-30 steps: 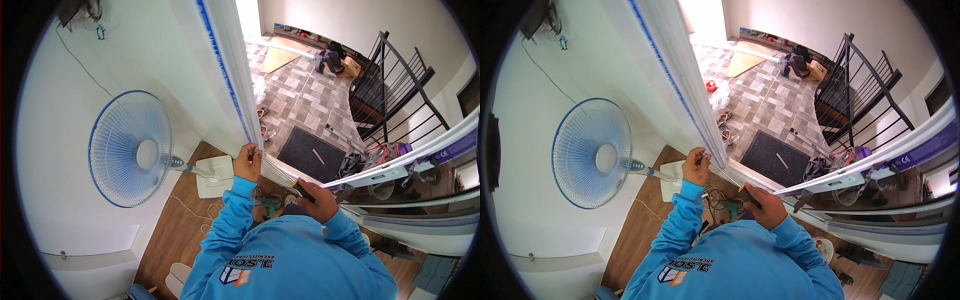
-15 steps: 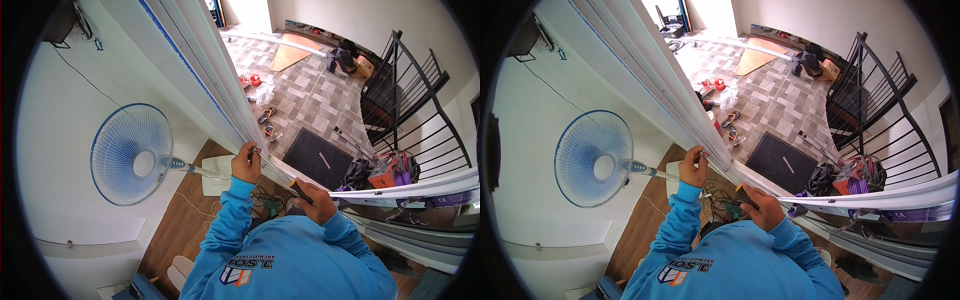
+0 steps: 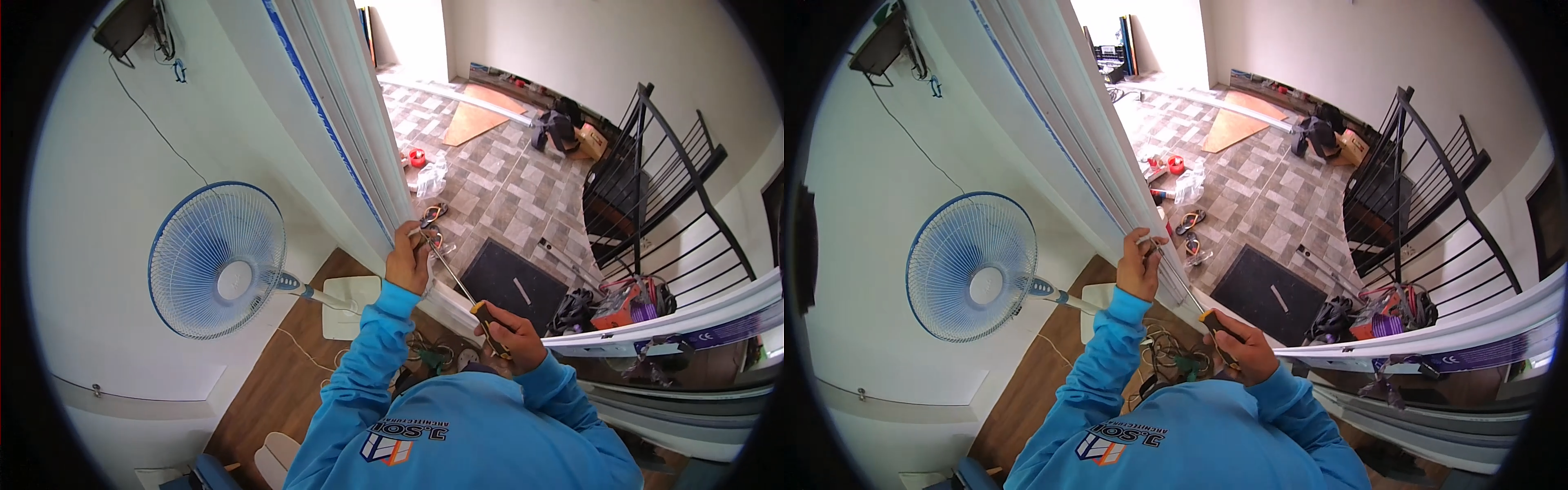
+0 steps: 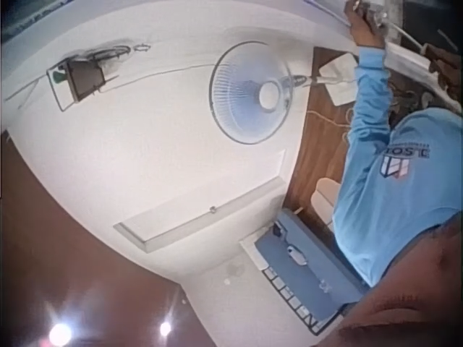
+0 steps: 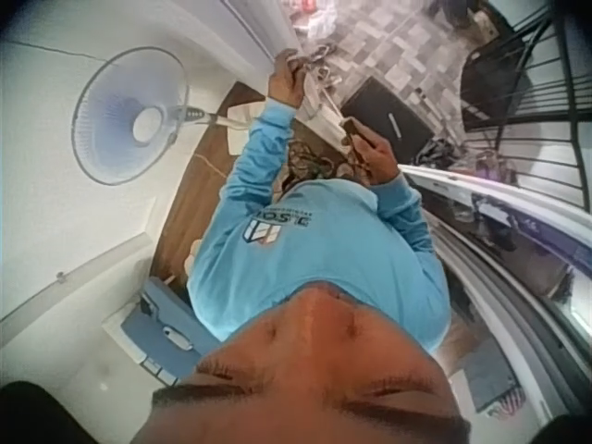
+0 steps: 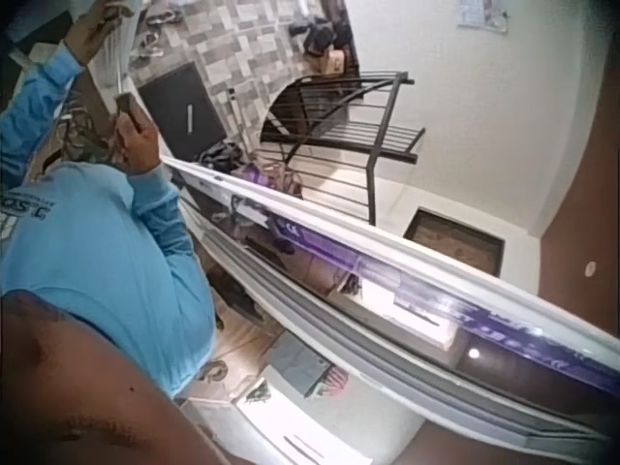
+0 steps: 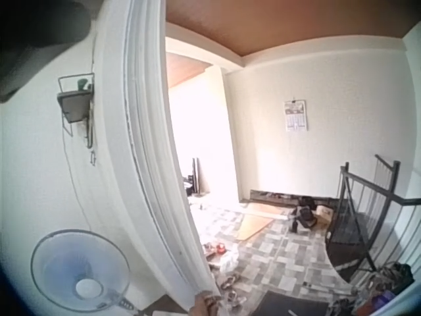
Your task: Measure, mark, drill, and screw hardware into a sliding door aluminum frame.
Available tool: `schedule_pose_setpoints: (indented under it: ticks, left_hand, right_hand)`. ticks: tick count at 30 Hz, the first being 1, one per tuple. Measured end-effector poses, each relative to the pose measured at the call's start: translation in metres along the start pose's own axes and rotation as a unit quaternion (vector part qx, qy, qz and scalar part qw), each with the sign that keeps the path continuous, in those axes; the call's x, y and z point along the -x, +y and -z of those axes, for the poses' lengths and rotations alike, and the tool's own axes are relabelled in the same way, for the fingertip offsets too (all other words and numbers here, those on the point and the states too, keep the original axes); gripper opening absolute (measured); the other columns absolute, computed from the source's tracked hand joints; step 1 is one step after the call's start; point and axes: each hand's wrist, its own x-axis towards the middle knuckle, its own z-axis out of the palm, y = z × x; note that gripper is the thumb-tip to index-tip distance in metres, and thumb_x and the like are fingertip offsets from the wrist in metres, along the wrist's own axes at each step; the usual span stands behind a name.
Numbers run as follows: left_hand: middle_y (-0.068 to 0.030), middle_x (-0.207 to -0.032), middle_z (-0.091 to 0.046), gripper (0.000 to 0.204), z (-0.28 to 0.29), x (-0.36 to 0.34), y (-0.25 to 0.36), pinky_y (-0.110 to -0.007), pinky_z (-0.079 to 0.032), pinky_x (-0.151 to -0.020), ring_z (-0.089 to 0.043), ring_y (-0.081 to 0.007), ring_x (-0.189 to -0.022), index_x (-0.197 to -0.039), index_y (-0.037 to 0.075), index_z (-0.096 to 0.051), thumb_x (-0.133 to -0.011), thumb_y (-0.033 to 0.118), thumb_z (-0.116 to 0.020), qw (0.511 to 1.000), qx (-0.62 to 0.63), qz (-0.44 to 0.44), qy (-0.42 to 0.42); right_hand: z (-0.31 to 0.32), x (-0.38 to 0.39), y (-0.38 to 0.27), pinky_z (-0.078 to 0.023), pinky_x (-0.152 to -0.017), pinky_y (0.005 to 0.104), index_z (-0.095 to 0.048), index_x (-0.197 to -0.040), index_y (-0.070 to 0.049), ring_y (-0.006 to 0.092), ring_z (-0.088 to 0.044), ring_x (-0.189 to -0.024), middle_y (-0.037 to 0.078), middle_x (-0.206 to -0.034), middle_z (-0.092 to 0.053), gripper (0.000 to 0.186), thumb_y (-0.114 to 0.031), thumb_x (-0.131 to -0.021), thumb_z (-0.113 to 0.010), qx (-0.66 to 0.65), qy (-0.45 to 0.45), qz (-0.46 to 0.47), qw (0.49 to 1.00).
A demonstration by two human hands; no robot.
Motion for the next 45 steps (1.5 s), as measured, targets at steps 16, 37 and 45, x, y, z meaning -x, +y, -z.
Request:
schedule_pose_setpoints:
  ticks: [16,37,45]
  left_hand:
    - [-0.0119,-0.096,-0.057,0.019,-0.008,-0.038,-0.037,-0.031,-0.047,-0.075,-0.058,-0.0222,-0.082,-0.097,0.001,-0.059,-0.078,-0.004,-0.062,0.967,-0.07,-0.07,0.234]
    - [-0.0089,-0.087,-0.062,0.028,-0.025,-0.069,-0.08,-0.036,-0.044,-0.069,-0.056,-0.0239,-0.078,-0.102,0.006,-0.07,-0.075,0.001,-0.07,0.84,-0.289,-0.146,0.434]
    - [-0.0094,-0.081,-0.061,0.027,-0.033,-0.072,-0.086,-0.038,-0.04,-0.064,-0.052,-0.0247,-0.073,-0.103,0.005,-0.068,-0.076,0.001,-0.069,0.815,-0.339,-0.115,0.456]
  right_hand:
    - [-0.023,-0.057,-0.041,-0.04,-0.043,0.0205,-0.038,-0.139,0.0,0.0081,-0.055,-0.067,0.007,-0.094,-0.063,0.053,-0.017,-0.091,-0.055,0.218,0.012,0.04,0.975]
    - [-0.017,-0.124,-0.044,-0.046,-0.064,0.0213,-0.046,-0.133,0.002,0.0058,-0.053,-0.07,0.006,-0.091,-0.064,0.048,-0.009,-0.088,-0.061,0.368,0.001,0.187,0.911]
    - [-0.018,-0.127,-0.051,-0.048,-0.077,0.026,-0.05,-0.128,0.004,0.0145,-0.061,-0.087,0.018,-0.103,-0.064,0.046,-0.01,-0.086,-0.062,0.376,0.005,0.193,0.906]
